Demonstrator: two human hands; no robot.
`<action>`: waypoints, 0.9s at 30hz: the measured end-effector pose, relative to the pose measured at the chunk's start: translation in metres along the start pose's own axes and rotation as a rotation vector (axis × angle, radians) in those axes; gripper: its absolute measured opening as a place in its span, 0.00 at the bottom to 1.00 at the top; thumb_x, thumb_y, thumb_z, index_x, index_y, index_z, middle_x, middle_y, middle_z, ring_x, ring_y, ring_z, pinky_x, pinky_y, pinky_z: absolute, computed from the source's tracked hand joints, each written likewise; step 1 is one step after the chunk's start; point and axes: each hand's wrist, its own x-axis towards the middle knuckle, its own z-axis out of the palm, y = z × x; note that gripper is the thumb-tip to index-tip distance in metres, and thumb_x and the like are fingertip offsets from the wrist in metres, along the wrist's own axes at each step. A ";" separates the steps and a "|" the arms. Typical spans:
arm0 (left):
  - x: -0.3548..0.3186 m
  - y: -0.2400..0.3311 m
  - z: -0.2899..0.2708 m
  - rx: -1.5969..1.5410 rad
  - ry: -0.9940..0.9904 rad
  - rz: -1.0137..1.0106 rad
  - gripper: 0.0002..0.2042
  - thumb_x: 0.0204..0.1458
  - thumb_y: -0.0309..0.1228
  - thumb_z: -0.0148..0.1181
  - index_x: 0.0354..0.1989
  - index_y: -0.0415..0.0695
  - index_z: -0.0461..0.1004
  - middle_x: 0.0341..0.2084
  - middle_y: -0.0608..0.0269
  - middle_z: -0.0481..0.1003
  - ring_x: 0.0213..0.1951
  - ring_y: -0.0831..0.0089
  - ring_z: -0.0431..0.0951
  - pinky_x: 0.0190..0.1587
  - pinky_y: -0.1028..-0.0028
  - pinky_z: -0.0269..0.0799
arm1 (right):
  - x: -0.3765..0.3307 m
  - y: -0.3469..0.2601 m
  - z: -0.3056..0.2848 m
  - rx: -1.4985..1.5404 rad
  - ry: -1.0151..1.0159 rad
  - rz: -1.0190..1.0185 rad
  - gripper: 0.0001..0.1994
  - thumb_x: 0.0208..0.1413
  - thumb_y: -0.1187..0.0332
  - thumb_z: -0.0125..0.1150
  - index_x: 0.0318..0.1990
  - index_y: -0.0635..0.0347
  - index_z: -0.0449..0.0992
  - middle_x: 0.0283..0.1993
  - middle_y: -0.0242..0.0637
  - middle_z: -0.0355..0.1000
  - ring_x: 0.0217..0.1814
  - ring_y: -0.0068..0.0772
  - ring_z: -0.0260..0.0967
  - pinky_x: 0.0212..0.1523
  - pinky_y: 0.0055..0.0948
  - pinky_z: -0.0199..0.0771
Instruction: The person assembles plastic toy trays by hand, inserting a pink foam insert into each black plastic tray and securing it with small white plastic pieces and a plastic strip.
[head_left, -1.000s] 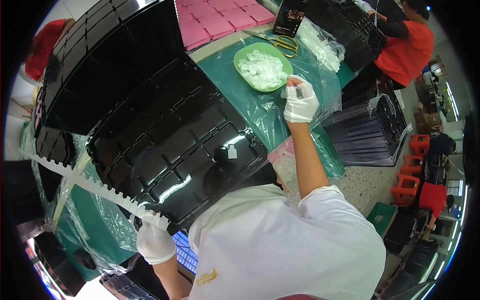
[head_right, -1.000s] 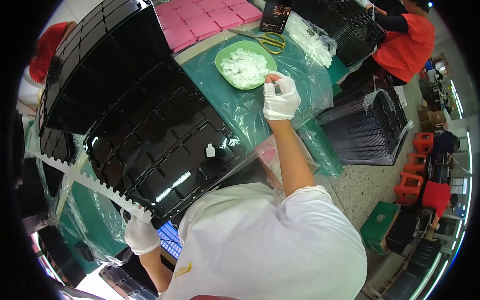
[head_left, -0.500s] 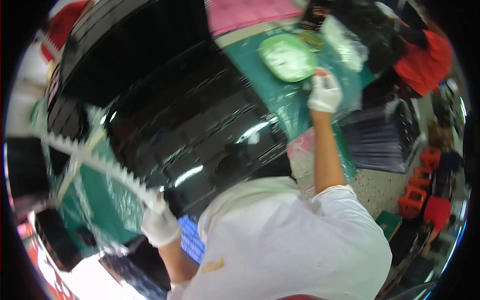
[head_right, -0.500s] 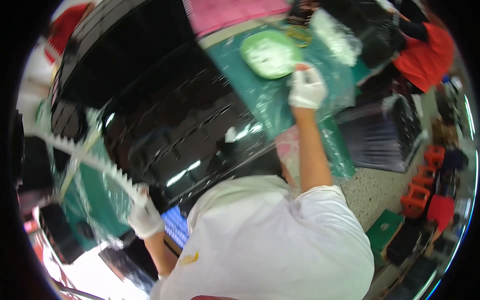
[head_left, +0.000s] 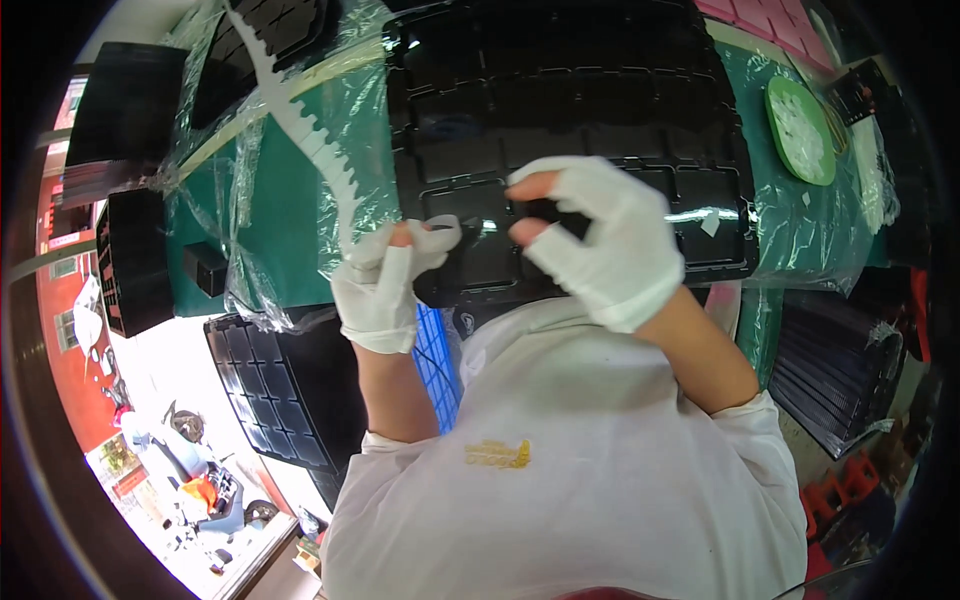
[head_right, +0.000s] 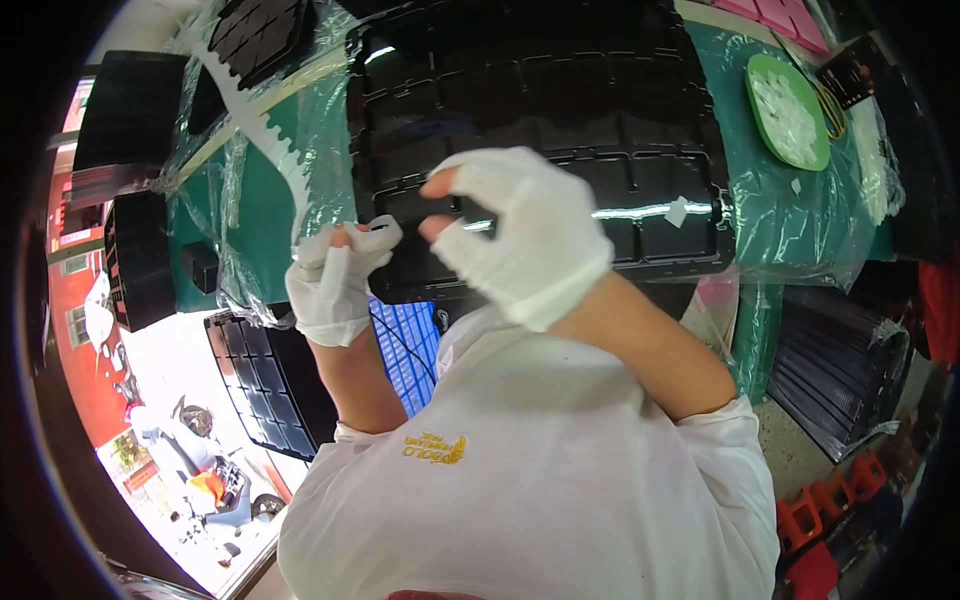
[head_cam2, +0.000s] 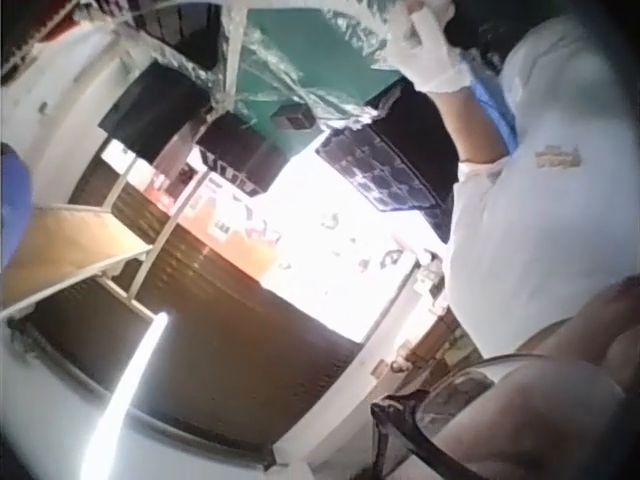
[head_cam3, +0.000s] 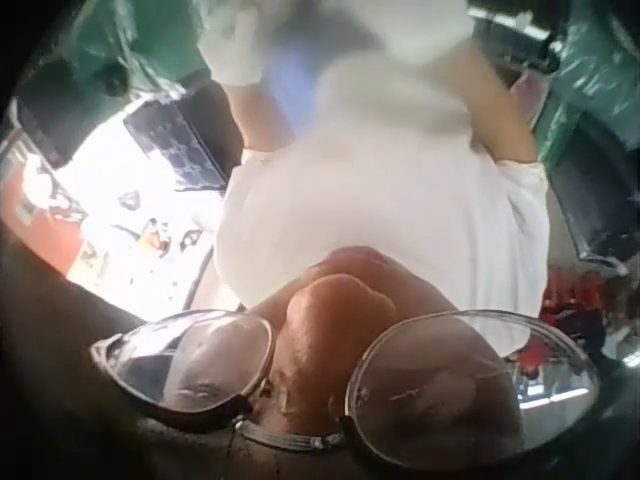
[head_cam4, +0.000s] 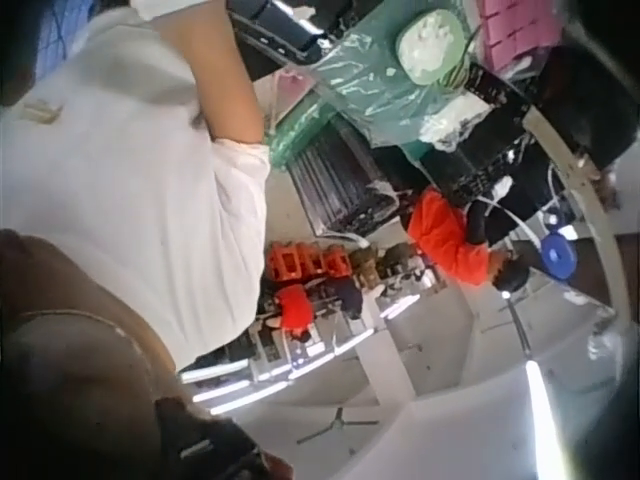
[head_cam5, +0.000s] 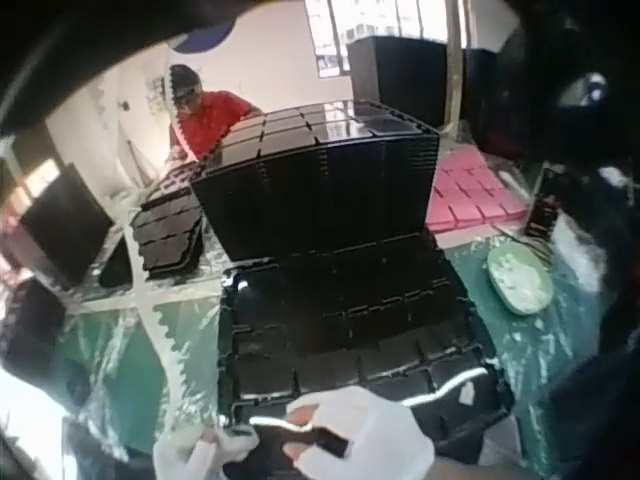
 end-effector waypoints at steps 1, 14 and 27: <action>-0.003 0.003 0.003 0.006 -0.021 0.000 0.10 0.58 0.22 0.55 0.44 0.27 0.74 0.33 0.48 0.79 0.35 0.63 0.81 0.45 0.68 0.78 | 0.005 -0.003 0.014 0.013 -0.075 -0.012 0.15 0.47 0.68 0.70 0.43 0.61 0.80 0.46 0.39 0.77 0.48 0.38 0.75 0.48 0.31 0.75; 0.008 -0.006 -0.014 -0.233 -0.055 0.030 0.10 0.58 0.27 0.58 0.37 0.30 0.79 0.30 0.50 0.81 0.31 0.66 0.81 0.37 0.71 0.77 | 0.026 0.007 0.071 0.142 -0.037 -0.203 0.08 0.40 0.76 0.68 0.32 0.55 0.83 0.36 0.29 0.78 0.38 0.34 0.73 0.37 0.32 0.75; 0.012 -0.003 -0.009 -0.320 -0.013 -0.020 0.10 0.60 0.29 0.57 0.34 0.33 0.79 0.27 0.50 0.81 0.29 0.67 0.82 0.33 0.73 0.76 | 0.136 0.016 0.015 -0.118 0.019 -0.090 0.06 0.50 0.70 0.59 0.33 0.57 0.82 0.53 0.38 0.75 0.56 0.32 0.73 0.52 0.30 0.73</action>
